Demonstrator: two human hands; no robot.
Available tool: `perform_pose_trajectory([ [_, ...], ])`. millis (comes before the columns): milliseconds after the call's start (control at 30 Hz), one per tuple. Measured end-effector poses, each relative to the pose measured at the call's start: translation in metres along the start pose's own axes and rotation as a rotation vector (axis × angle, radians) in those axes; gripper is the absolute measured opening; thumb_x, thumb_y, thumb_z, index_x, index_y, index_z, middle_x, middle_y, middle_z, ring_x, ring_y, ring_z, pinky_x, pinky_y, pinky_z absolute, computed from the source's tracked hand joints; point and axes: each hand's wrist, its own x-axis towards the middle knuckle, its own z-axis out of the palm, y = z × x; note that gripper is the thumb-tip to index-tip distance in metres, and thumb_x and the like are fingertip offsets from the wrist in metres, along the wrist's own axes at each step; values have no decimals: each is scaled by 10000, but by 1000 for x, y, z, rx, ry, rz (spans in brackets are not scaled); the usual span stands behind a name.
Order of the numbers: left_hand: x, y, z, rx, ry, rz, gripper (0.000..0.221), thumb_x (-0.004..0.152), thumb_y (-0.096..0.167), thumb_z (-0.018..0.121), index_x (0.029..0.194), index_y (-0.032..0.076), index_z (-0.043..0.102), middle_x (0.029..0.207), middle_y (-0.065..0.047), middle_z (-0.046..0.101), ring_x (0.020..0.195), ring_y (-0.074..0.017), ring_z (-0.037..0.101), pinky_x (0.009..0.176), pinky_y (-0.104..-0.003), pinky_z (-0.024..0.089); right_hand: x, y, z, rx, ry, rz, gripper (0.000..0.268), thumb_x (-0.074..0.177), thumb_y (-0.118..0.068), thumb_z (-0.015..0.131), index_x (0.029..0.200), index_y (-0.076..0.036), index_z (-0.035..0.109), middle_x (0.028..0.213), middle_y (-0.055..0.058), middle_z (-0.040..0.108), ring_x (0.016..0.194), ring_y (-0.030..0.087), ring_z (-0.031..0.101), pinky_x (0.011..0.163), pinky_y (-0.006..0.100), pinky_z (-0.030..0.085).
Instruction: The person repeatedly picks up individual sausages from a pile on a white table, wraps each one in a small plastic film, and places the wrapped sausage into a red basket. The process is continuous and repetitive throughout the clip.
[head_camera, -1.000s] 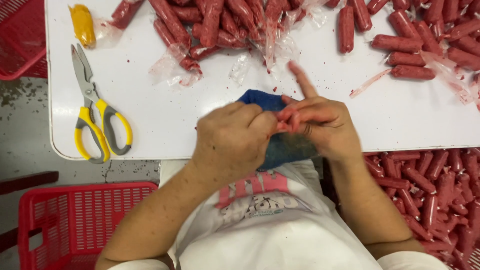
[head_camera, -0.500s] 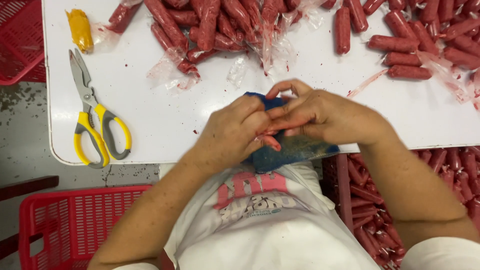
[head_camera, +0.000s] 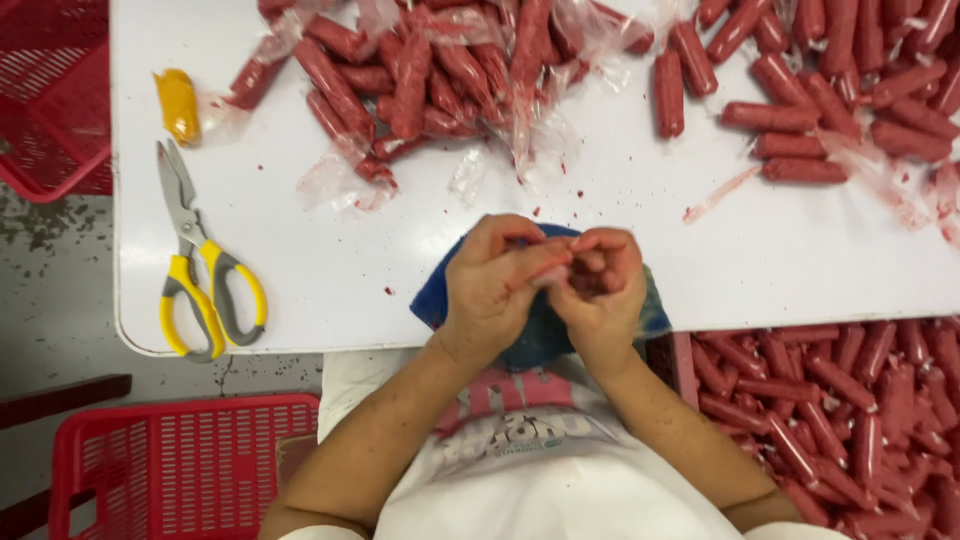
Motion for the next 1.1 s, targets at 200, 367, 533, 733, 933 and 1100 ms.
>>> perform_pose_trajectory([
  [200, 35, 57, -20, -53, -305, 119, 269, 1004, 369, 556, 911, 201, 744, 851, 42, 677, 736, -208, 701, 693, -324, 596, 8, -12, -18, -455, -388, -453, 912, 922, -757, 337, 1135, 63, 674, 1014, 186, 748, 959, 363, 727, 829, 455, 582],
  [367, 64, 3, -39, 188, -372, 249, 244, 1006, 358, 533, 877, 224, 690, 766, 50, 613, 680, -194, 666, 636, -330, 571, 21, -2, -27, -306, -465, -387, 382, 894, -456, 656, 742, -114, 735, 666, 29, 697, 575, 186, 657, 550, 309, 535],
  [533, 123, -70, -63, 609, -327, 64, 224, 1021, 361, 499, 1061, 315, 714, 913, -2, 651, 951, -244, 671, 809, -345, 559, 123, -58, -30, -370, -327, 333, 166, 904, -204, 725, 933, -41, 744, 644, 142, 704, 343, 173, 546, 376, 281, 460],
  [733, 133, -74, -82, 825, -195, -87, 491, 890, 152, 697, 1347, 19, 577, 1150, -201, 620, 1051, -412, 603, 932, -488, 494, 135, -42, -106, -1093, -236, -411, 400, 910, -23, 828, 1233, 2, 593, 994, 123, 649, 1006, 290, 609, 988, 402, 445],
  [933, 63, 8, -42, 570, -150, 46, 362, 874, 168, 756, 1200, 46, 657, 996, -133, 659, 985, -322, 664, 854, -397, 564, 93, -20, 21, 184, -306, 267, 646, 937, -550, 568, 1340, -46, 587, 1233, 90, 680, 1156, 206, 629, 1096, 471, 467],
  [1100, 23, 22, -50, 189, -136, -254, 562, 839, 242, 818, 1303, 54, 561, 1114, -113, 607, 987, -255, 660, 829, -332, 590, 79, -28, 54, 442, -157, 389, 246, 966, -231, 662, 1095, -22, 658, 941, 124, 719, 722, 148, 675, 660, 261, 586],
])
